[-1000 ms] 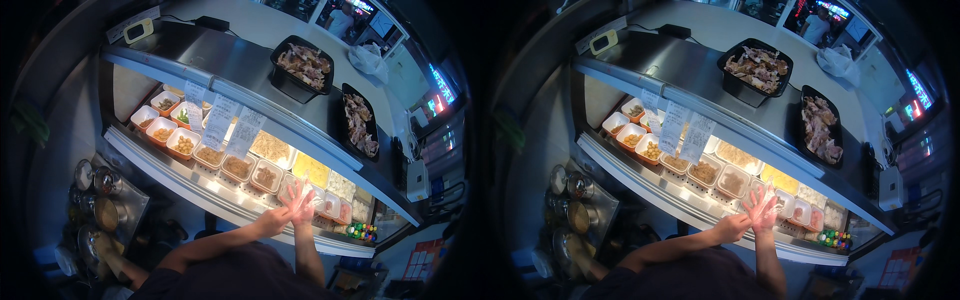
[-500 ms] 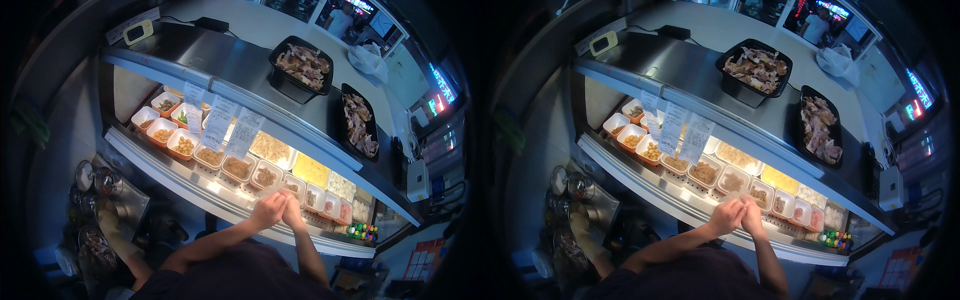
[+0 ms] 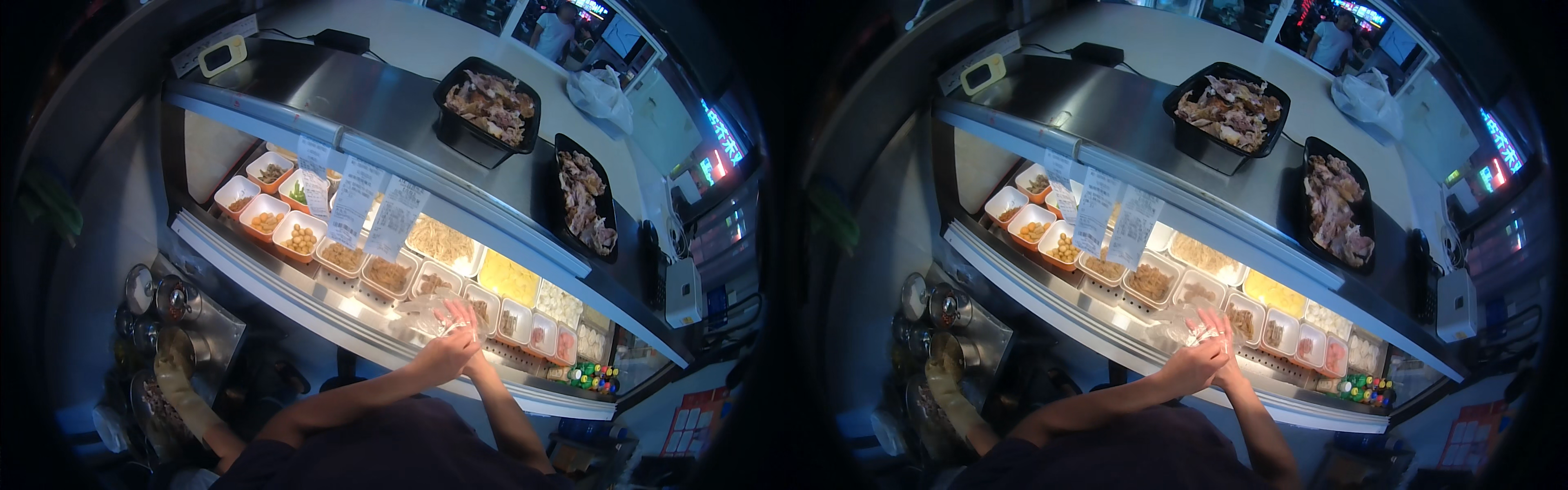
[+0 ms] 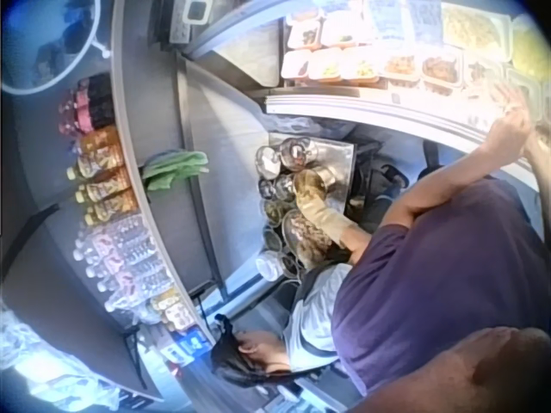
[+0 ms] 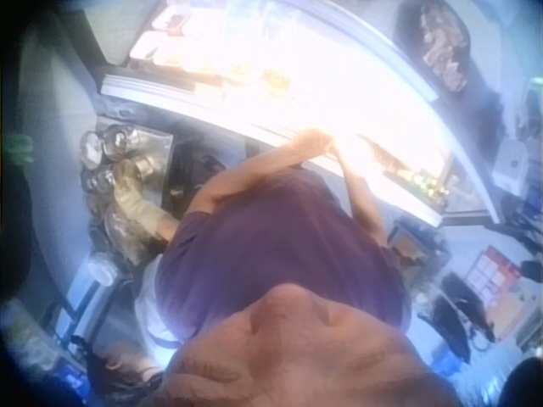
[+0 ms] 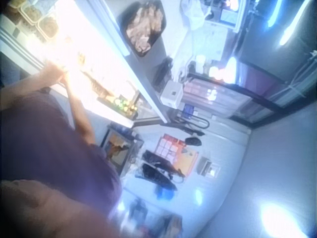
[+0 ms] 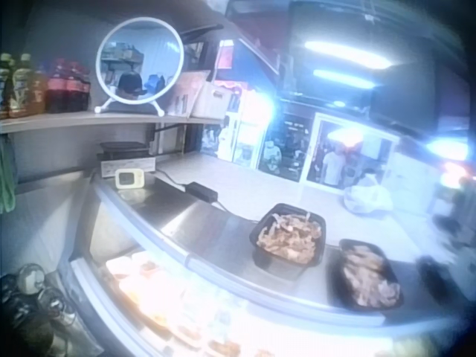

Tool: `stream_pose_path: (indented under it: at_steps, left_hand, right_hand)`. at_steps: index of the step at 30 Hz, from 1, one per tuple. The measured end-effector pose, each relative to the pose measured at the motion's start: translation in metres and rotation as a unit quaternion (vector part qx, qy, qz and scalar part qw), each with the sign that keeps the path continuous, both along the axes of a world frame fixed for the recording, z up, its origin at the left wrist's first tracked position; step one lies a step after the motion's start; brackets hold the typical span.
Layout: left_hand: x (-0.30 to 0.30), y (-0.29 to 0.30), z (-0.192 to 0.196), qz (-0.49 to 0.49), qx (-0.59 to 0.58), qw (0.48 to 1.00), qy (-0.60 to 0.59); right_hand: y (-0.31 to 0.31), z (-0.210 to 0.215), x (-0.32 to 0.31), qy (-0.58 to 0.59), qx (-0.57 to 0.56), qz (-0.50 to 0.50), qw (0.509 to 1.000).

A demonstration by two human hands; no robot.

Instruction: The person assembles bento-style meal boxes by scooping rice and various toppings from a refrigerated display into black containers. They then place the filled containers into plastic bags, add chopsticks, and seal the bags for takeaway.

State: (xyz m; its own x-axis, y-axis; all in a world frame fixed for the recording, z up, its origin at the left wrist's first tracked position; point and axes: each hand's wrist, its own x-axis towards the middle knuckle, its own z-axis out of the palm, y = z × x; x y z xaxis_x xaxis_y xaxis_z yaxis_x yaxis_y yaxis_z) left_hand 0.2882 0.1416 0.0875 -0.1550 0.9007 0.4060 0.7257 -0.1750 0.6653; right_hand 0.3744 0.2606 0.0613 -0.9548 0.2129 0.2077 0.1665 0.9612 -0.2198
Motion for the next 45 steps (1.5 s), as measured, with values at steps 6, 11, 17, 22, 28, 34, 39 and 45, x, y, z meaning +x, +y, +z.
stream_pose_path:
  at_steps: [6, 11, 17, 22, 28, 34, 39, 45]
  left_hand:
    - [0.001, -0.001, 0.007, 0.038, 0.004, 0.999, 0.004]
    - [0.003, -0.001, 0.005, 0.002, -0.026, 1.000, -0.014]
    - [0.001, -0.005, 0.004, 0.027, 0.040, 0.997, 0.061]
    - [0.000, -0.009, 0.017, 0.035, 0.078, 0.996, -0.035]
    - [0.003, -0.016, 0.007, 0.008, 0.009, 1.000, -0.009]
    - [0.003, -0.019, 0.004, -0.033, -0.012, 0.996, -0.078]
    - [0.007, -0.014, 0.003, -0.034, 0.071, 0.997, -0.028]
    - [0.009, -0.023, 0.013, -0.076, 0.065, 0.994, -0.041]
  right_hand:
    - [-0.005, -0.013, 0.005, 0.050, -0.361, -0.153, 0.919]
    - [-0.011, -0.032, -0.003, 0.139, -0.371, -0.101, 0.913]
    - [0.003, -0.040, 0.003, 0.052, -0.186, -0.017, 0.981]
    - [0.002, -0.034, 0.000, 0.010, -0.115, -0.048, 0.992]
    - [-0.003, 0.004, -0.008, -0.079, -0.013, -0.029, 0.996]
    - [-0.003, 0.003, -0.015, -0.187, -0.039, -0.057, 0.980]
    - [0.003, -0.013, -0.018, -0.138, -0.097, 0.032, 0.985]
    - [-0.008, 0.044, -0.045, -0.052, -0.052, 0.070, 0.995]
